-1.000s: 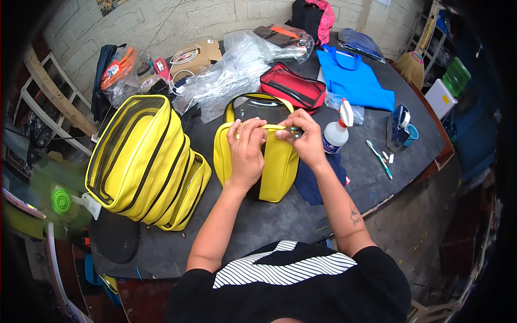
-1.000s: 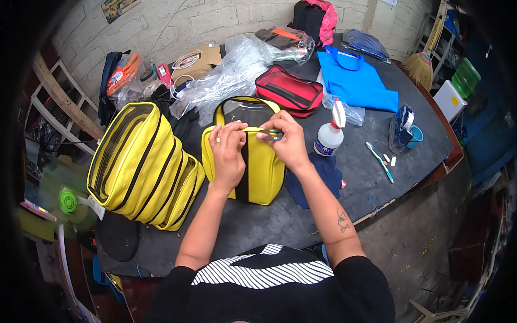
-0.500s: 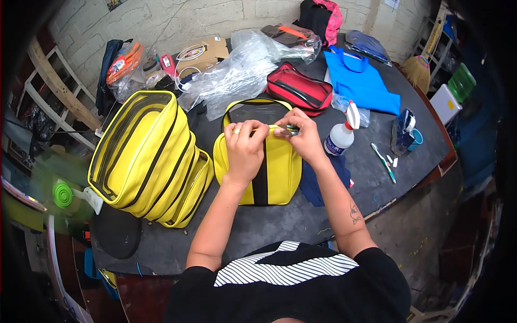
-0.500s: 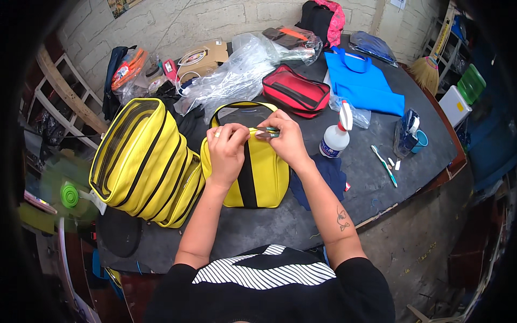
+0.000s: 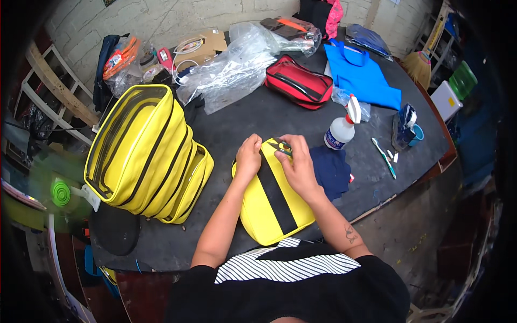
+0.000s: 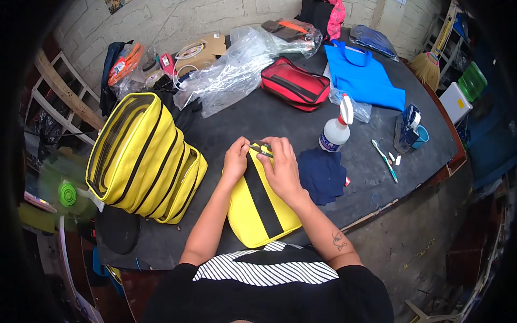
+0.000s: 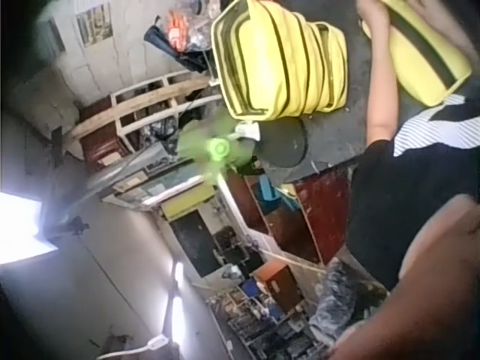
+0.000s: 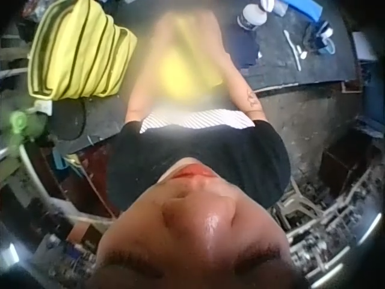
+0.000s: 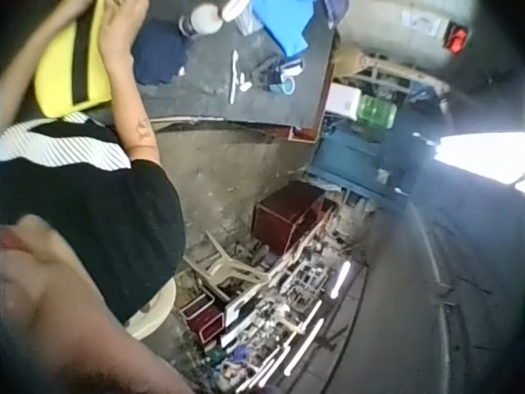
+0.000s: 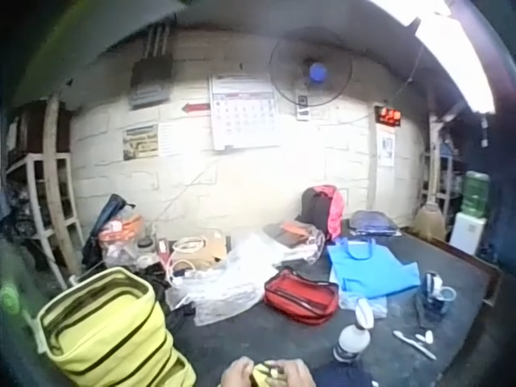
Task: Inspecting and trimming loose threads from manufactured yellow and red pouches at a workbench.
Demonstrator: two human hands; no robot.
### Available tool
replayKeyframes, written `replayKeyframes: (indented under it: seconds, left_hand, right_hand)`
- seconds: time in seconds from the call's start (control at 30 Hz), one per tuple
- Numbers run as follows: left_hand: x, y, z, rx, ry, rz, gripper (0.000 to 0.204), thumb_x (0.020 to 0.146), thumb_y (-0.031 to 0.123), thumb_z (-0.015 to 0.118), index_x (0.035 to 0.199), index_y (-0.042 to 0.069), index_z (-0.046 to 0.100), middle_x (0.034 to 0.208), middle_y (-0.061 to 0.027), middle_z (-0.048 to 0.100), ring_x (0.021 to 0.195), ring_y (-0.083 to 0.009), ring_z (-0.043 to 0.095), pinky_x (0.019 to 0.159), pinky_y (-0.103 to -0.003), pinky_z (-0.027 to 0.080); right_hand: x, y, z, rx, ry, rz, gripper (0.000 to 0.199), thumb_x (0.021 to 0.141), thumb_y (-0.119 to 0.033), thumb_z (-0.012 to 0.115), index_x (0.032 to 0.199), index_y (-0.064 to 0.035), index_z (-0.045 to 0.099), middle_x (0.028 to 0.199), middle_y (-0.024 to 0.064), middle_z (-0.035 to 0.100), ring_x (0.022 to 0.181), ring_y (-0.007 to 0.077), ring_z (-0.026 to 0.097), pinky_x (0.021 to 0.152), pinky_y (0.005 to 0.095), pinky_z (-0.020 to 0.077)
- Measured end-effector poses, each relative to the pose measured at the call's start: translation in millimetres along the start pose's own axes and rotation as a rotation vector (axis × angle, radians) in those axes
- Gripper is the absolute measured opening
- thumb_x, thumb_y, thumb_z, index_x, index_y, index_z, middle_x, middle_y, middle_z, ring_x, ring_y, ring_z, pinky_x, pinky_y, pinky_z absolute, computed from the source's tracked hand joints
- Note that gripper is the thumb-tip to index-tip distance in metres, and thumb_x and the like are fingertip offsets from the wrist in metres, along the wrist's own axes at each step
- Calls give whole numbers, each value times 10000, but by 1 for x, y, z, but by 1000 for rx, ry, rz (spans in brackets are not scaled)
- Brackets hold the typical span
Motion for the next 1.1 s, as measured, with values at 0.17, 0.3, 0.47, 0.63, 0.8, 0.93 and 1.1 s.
replayKeyframes:
  seconds: [0.17, 0.3, 0.47, 0.63, 0.8, 0.93, 1.1]
  left_hand:
    - [-11, -10, 10, -139, -146, -143, 114, 927, 92, 508, 850, 18, 468, 702, -112, 435, 661, -195, 424, 657, -296, 397]
    - [-13, -21, 13, -255, -88, -142, 108, 936, 76, 497, 846, 20, 473, 714, -54, 473, 697, -135, 462, 694, -264, 408]
    - [-16, -21, 6, -594, -41, -196, 60, 912, 6, 495, 916, 17, 554, 809, -21, 564, 778, -79, 532, 743, -212, 425]
    - [-20, -11, 5, -396, -58, -148, 51, 894, 10, 532, 919, 5, 577, 803, -20, 606, 717, -90, 543, 680, -216, 430]
    - [-18, -11, 5, -168, 1, 8, 65, 899, 18, 529, 911, -5, 589, 754, -18, 616, 676, -91, 541, 626, -234, 432]
    - [-17, -5, 1, -212, 39, -53, 60, 894, 26, 529, 895, -10, 577, 746, -92, 611, 652, -175, 568, 625, -283, 449]
    - [-18, -15, 2, -207, -38, -101, 87, 912, 60, 529, 901, -21, 561, 735, -70, 596, 644, -109, 528, 620, -262, 434]
  right_hand:
    - [-19, 27, 13, -244, 16, 107, 342, 794, -99, 676, 1113, -67, 559, 992, 121, 510, 937, 300, 534, 808, 395, 420]
    - [-24, 30, 21, -329, -24, 90, 308, 789, -89, 678, 1080, -62, 583, 986, 113, 508, 927, 291, 533, 803, 394, 417]
    - [-23, 30, 22, -322, 114, 55, 334, 766, -70, 686, 1090, -52, 609, 968, 101, 512, 901, 279, 538, 790, 383, 418]
    - [-25, 29, 20, -336, 77, 15, 293, 741, -47, 684, 1031, -43, 647, 886, 95, 518, 825, 263, 558, 728, 371, 437]
    - [-23, 26, 24, -428, 87, -57, 213, 716, -39, 669, 928, -43, 686, 819, 80, 511, 774, 244, 566, 671, 363, 437]
    - [-21, 28, 25, -469, 74, -85, 222, 716, -50, 652, 934, -50, 689, 816, 78, 507, 774, 238, 563, 667, 356, 433]
    - [-19, 26, 29, -479, 91, -110, 243, 709, -35, 694, 951, -54, 705, 796, 77, 506, 743, 234, 564, 656, 351, 442]
Point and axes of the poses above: each hand's wrist, its own x-axis towards the middle knuckle, its own z-axis out of the palm, y = z × x, the point moved 2 cm from there along x, towards the middle knuckle
